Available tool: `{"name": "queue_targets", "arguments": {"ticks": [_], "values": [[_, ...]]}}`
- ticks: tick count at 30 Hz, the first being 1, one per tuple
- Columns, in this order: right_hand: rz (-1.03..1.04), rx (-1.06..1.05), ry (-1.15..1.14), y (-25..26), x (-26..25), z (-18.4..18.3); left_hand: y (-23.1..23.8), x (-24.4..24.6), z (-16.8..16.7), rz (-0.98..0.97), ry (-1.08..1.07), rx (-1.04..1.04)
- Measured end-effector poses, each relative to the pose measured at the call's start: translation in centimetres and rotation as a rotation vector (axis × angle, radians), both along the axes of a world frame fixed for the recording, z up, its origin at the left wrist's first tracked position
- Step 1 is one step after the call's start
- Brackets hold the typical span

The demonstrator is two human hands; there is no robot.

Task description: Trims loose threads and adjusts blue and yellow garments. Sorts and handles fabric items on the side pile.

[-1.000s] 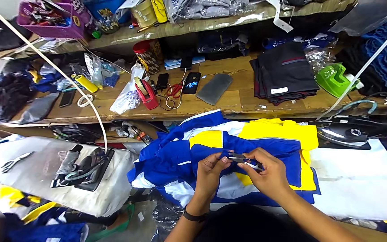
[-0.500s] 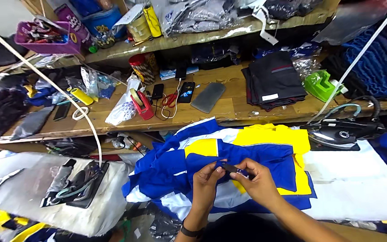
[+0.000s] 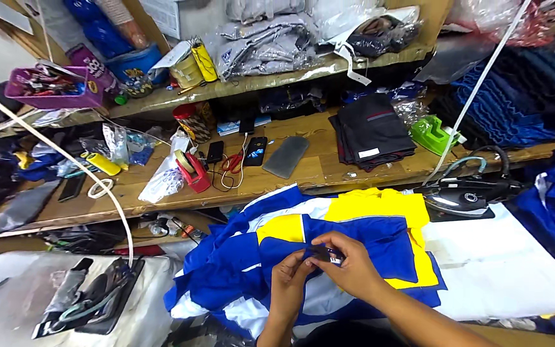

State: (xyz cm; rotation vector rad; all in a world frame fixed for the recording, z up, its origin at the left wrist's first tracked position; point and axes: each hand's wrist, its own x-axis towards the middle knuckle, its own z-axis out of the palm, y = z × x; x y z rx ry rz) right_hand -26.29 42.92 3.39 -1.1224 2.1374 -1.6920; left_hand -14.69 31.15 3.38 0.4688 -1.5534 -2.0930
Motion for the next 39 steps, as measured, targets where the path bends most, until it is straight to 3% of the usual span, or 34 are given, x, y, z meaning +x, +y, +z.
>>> {"name": "queue_targets", "arguments": {"ticks": [5,10,15,24,33,39], "values": [[0.045,-0.113,-0.074,-1.2,0.0,-0.3,-0.2,0.3,0.0,-0.011,-0.021,-0.068],[-0.005,-0.054,-0.251,-1.4,-0.7,0.7,-0.5,0.4,-0.2,-0.054,-0.017,-0.105],[-0.069,0.136,-0.107,0.3,-1.4,0.8,-0.9,0.1,0.1,0.032,-0.040,-0.010],[-0.143,0.002,0.019,1.5,0.1,-0.3,-0.8,-0.5,0.8,0.066,-0.052,0.099],[-0.154,0.058,0.140,1.0,0.0,-0.4,-0.6,-0.4,0.7,0.072,-0.039,0.132],[-0.151,0.120,0.231,1.2,-0.3,-0.3,-1.0,-0.2,0.4,0.048,-0.063,0.008]]}}
